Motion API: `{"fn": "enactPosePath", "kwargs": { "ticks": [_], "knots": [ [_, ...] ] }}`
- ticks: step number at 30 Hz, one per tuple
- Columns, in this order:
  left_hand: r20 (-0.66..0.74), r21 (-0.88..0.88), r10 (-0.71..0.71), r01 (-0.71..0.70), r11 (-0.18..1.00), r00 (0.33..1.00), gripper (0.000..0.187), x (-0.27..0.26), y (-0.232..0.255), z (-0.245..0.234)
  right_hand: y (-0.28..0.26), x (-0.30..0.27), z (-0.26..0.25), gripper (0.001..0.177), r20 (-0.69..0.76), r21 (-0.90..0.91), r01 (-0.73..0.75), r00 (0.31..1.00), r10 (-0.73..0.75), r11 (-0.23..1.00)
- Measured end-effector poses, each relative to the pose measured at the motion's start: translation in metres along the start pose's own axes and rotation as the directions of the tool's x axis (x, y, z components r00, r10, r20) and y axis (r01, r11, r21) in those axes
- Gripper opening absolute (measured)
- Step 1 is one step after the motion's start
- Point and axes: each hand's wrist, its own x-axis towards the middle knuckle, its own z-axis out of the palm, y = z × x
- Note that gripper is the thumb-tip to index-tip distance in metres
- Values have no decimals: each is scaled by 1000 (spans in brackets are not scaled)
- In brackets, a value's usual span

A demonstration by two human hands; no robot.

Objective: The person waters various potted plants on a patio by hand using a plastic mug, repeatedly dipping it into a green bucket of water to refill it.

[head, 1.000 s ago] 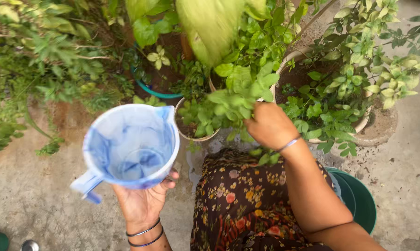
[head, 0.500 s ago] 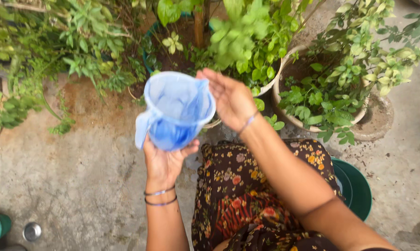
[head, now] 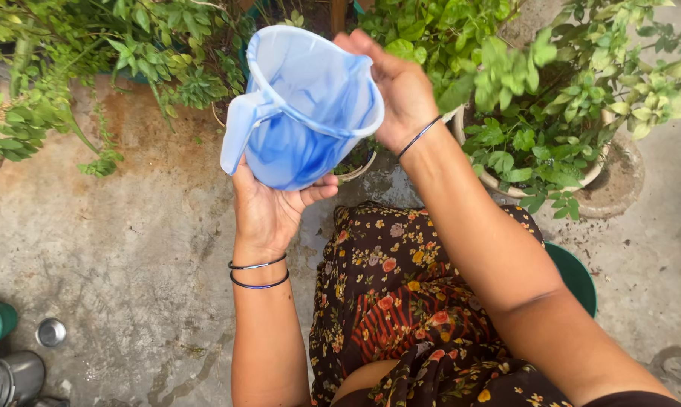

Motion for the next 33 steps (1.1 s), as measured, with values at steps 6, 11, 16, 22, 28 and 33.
{"fn": "enactPosePath", "kwargs": {
  "ticks": [6,11,16,22,28,33],
  "knots": [
    [-13,-10,-25,25,1000,1000,82,4,-6,-3,-1,-8,-2,47,-17,-80,34,999,-35,996],
    [-20,-22,-55,54,998,998,85,5,-7,-6,2,-1,-9,26,493,120,24,867,-80,992],
    [-14,-29,-57,57,998,998,87,4,-8,-4,-5,-3,-7,30,246,100,11,969,-35,995],
    [59,-116,-55,61,991,997,96,-6,-8,-10,-3,-11,-19,30,49,221,3,999,-14,975],
    [29,-185,-76,80,980,997,97,-15,-11,-25,11,-5,-15,39,-41,60,-54,998,56,997],
    [-2,-165,-47,46,985,999,97,-19,-15,-37,3,-14,-2,47,150,-108,31,989,-14,994]
  ]
}}
